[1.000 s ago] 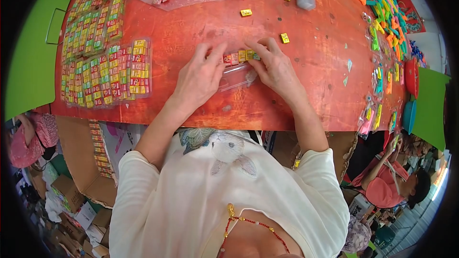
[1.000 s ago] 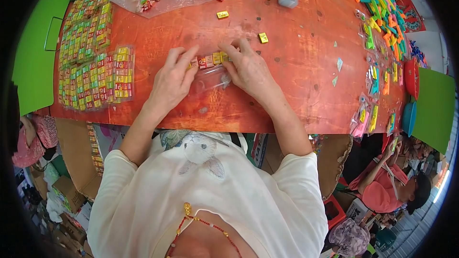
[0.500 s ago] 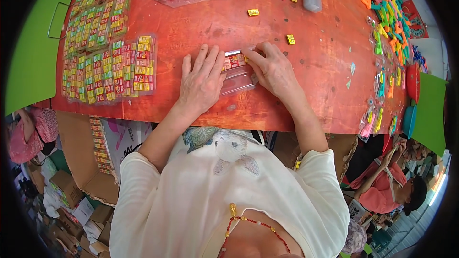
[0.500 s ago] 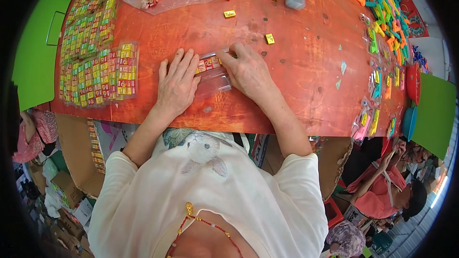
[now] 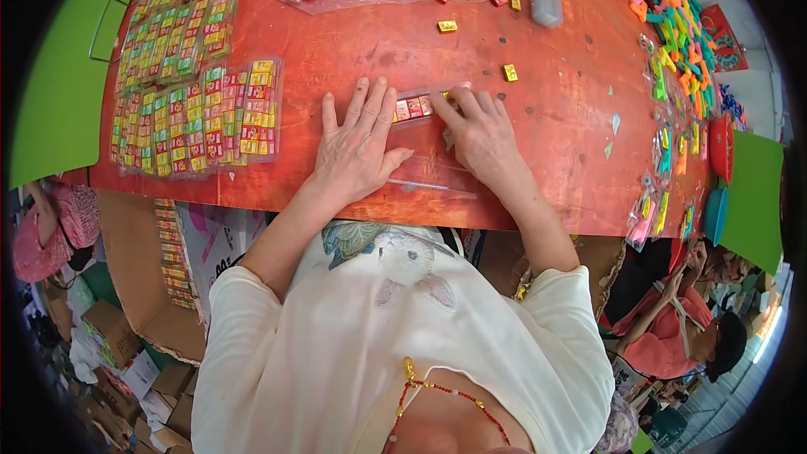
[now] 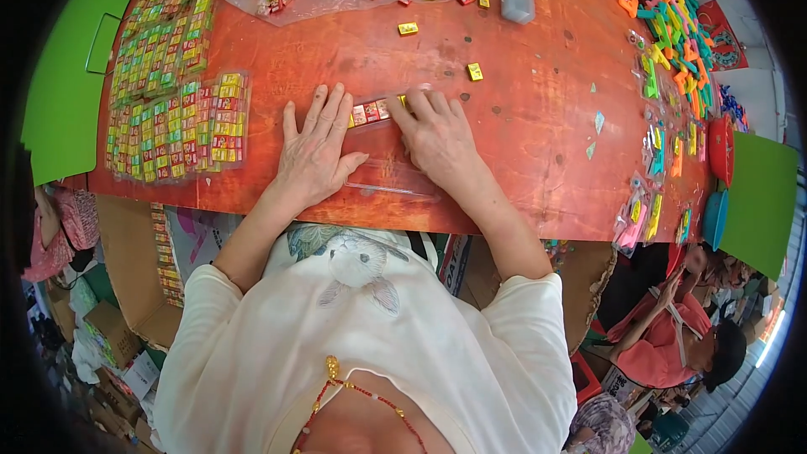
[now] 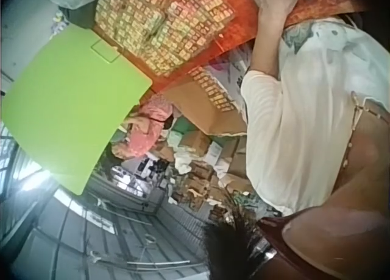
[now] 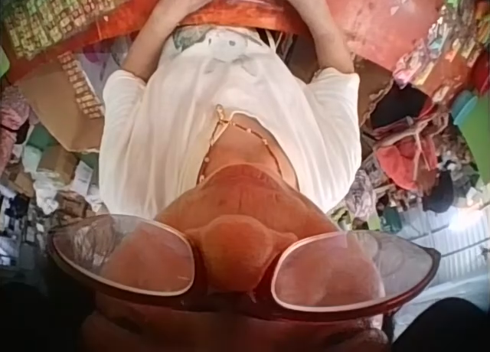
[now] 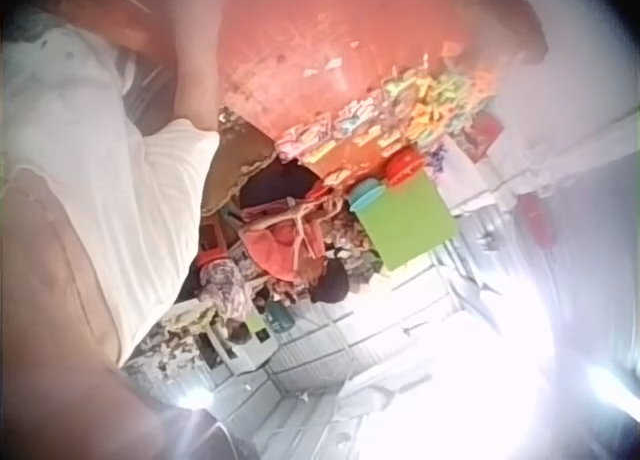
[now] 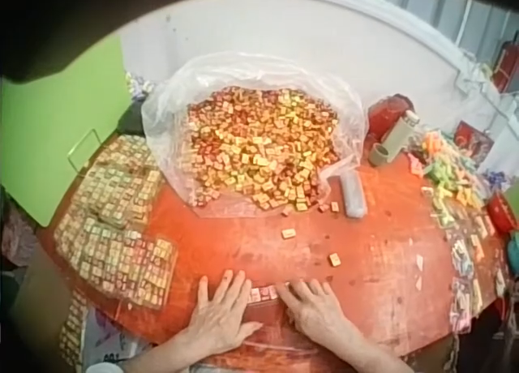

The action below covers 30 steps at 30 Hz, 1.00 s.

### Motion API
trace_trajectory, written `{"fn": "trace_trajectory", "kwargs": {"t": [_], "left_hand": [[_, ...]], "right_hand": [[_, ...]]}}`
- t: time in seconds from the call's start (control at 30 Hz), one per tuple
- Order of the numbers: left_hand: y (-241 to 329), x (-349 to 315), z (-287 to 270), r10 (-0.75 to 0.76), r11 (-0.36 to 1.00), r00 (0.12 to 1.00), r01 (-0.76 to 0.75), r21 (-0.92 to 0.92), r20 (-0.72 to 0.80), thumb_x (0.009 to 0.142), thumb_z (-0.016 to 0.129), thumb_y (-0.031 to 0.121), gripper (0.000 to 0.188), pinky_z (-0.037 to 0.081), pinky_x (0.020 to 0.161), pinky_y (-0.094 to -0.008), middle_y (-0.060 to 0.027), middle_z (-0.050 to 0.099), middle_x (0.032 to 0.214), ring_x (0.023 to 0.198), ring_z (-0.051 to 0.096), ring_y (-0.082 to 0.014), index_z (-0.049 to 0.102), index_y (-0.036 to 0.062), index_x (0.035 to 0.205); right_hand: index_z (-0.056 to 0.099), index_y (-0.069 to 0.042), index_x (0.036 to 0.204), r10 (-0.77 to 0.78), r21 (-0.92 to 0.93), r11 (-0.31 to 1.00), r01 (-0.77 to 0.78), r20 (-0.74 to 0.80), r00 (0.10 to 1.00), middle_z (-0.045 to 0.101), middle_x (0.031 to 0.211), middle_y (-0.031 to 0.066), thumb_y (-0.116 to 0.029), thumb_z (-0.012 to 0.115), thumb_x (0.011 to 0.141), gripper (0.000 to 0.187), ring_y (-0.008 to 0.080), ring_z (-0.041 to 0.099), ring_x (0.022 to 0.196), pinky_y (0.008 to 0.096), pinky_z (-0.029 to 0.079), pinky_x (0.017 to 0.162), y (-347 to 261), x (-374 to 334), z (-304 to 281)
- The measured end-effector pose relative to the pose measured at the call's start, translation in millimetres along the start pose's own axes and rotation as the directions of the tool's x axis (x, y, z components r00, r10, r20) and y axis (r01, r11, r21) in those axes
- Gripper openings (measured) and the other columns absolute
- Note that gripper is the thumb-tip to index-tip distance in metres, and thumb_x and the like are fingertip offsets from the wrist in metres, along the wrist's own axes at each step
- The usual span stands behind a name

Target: Packing small colorful toy tiles into plastic trays and organizing them into a cardboard shipping box.

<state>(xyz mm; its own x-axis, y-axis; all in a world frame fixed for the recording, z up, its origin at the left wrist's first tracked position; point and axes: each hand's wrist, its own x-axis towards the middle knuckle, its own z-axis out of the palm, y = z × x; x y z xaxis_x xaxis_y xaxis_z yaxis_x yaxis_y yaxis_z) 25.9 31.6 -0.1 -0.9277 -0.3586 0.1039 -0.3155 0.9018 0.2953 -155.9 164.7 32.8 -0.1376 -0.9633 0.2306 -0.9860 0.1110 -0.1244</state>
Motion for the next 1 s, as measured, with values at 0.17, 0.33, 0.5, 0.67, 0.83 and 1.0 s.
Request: {"fn": "trace_trajectory", "kwargs": {"t": [0.17,0.33,0.5,0.67,0.83,1.0], "left_hand": [[-4.1,0.3,-2.0,-0.033,0.991,0.999,0.031,-0.134,-0.015,0.089,0.061,0.048,0.086,0.013,0.113,-0.0688,-0.0163,0.025,0.16,0.15,0.018,-0.034,0.027,0.0025,0.154],[-1.9,3.8,0.1,-0.009,1.0,1.0,0.009,-0.018,0.019,0.092,0.057,0.046,0.082,0.012,0.113,-0.0671,-0.0178,0.028,0.159,0.149,0.022,-0.035,0.025,0.0025,0.154],[-22.2,10.3,-11.0,-0.146,0.847,0.988,0.097,-0.522,-0.052,0.095,0.055,0.033,0.072,0.018,0.114,-0.0557,-0.0177,0.035,0.156,0.147,0.029,-0.0304,0.026,0.0049,0.154],[-13.0,28.9,-19.4,-0.024,0.961,0.983,-0.027,-0.275,-0.182,0.085,0.064,0.022,0.065,0.031,0.104,-0.0532,-0.0198,0.044,0.146,0.138,0.038,-0.0344,0.043,0.0056,0.144],[-5.0,45.0,1.2,0.061,0.996,0.97,-0.044,0.079,-0.234,0.088,0.059,0.019,0.043,0.036,0.095,-0.055,-0.0213,0.053,0.131,0.127,0.046,-0.0367,0.057,0.0043,0.128],[-9.3,51.5,-9.0,0.023,0.995,0.964,0.003,0.096,-0.264,0.083,0.058,0.013,0.048,0.04,0.082,-0.048,-0.0195,0.057,0.115,0.101,0.054,-0.0316,0.056,0.0016,0.13]], "right_hand": [[0.061,-0.004,0.122,0.17,0.328,0.938,-0.111,-0.157,0.973,0.059,0.109,0.0125,0.002,0.06,0.081,0.041,0.0325,0.056,0.1,0.0408,0.045,0.085,16.7,-5.2,-0.7],[0.063,-0.007,0.117,0.051,0.028,0.998,-0.049,-0.097,0.994,0.058,0.11,0.0116,-0.006,0.061,0.085,0.032,0.0307,0.057,0.096,0.04,0.044,0.081,11.1,-14.0,9.0],[0.061,-0.007,0.118,0.168,0.183,0.974,-0.135,-0.18,0.969,0.057,0.11,0.0114,-0.005,0.062,0.085,0.033,0.0308,0.056,0.096,0.041,0.045,0.08,17.5,-5.6,3.1],[0.06,-0.003,0.122,0.219,0.149,0.967,-0.208,-0.062,0.974,0.056,0.104,0.0162,-0.007,0.061,0.089,0.033,0.0352,0.059,0.093,0.0425,0.051,0.08,9.8,13.7,18.2],[0.062,-0.002,0.119,0.261,0.29,0.93,-0.225,-0.089,0.961,0.057,0.103,0.0171,-0.009,0.06,0.091,0.029,0.036,0.062,0.09,0.0426,0.052,0.076,2.1,40.1,23.1],[0.064,-0.003,0.122,0.34,0.499,0.82,-0.279,-0.033,0.94,0.058,0.102,0.0166,-0.009,0.059,0.093,0.03,0.0328,0.063,0.089,0.0398,0.051,0.078,12.2,45.7,26.1]]}}
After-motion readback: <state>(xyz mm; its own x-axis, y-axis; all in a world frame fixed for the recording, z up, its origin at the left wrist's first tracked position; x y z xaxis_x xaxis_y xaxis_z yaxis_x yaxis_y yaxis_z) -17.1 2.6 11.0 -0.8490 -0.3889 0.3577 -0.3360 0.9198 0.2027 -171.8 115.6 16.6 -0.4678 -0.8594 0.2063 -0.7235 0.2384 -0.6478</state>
